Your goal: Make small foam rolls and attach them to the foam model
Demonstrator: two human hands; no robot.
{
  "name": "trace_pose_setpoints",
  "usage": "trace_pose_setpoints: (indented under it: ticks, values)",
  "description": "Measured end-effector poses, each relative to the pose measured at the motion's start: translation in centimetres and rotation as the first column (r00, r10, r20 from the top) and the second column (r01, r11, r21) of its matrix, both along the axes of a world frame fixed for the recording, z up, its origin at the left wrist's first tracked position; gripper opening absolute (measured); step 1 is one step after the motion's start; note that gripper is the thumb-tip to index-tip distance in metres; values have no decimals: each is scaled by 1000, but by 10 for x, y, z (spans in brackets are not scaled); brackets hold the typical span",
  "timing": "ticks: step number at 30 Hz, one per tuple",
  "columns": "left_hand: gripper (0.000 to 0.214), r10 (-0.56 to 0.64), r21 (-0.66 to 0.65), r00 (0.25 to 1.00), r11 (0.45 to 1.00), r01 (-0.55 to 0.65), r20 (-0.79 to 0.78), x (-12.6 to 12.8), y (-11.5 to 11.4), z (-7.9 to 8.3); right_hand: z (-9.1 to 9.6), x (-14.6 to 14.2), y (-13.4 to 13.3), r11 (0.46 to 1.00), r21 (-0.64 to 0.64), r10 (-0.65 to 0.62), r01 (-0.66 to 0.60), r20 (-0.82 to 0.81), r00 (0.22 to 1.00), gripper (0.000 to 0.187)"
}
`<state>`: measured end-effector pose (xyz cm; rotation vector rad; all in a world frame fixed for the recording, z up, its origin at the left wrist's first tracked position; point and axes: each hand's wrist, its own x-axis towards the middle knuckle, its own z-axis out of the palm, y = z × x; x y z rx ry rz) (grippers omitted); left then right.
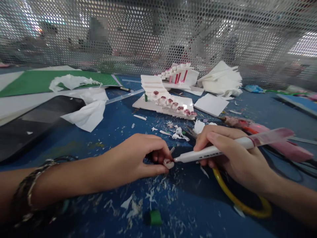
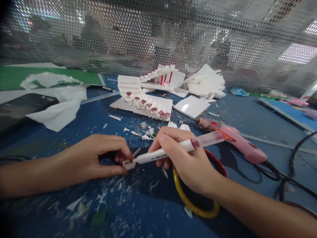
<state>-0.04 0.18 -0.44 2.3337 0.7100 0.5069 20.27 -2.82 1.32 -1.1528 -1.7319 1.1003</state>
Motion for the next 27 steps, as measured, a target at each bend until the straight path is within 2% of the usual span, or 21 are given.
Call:
trace_pose_setpoints:
  ticks: [4,9,14,19,24,27]
  values:
    - [6,14,-3,1000,1000,-14,-12,1,0,1,0,-1,0,998,-8,62,-62,2,998,26]
    - [6,16,-27,1000,999,-17,-18,2,1,3,0,-1,0,999,33,-18,18,6,1000,30]
    - [6,39,-19,999,999,-40,-38,2,0,4,2,-2,-1,997,33,64,-64,16,998,26]
    - [7,34,-44,999,998,-35,-37,3,-2,4,2,-2,-1,997,79,-18,13,58,998,30]
    - [6,46,-39,998,998,-47,-40,3,-1,4,2,-1,-1,996,78,48,-53,60,997,29]
    - [11,20,-67,999,997,-23,-40,2,1,5,3,-3,-2,993,110,40,-52,109,993,28]
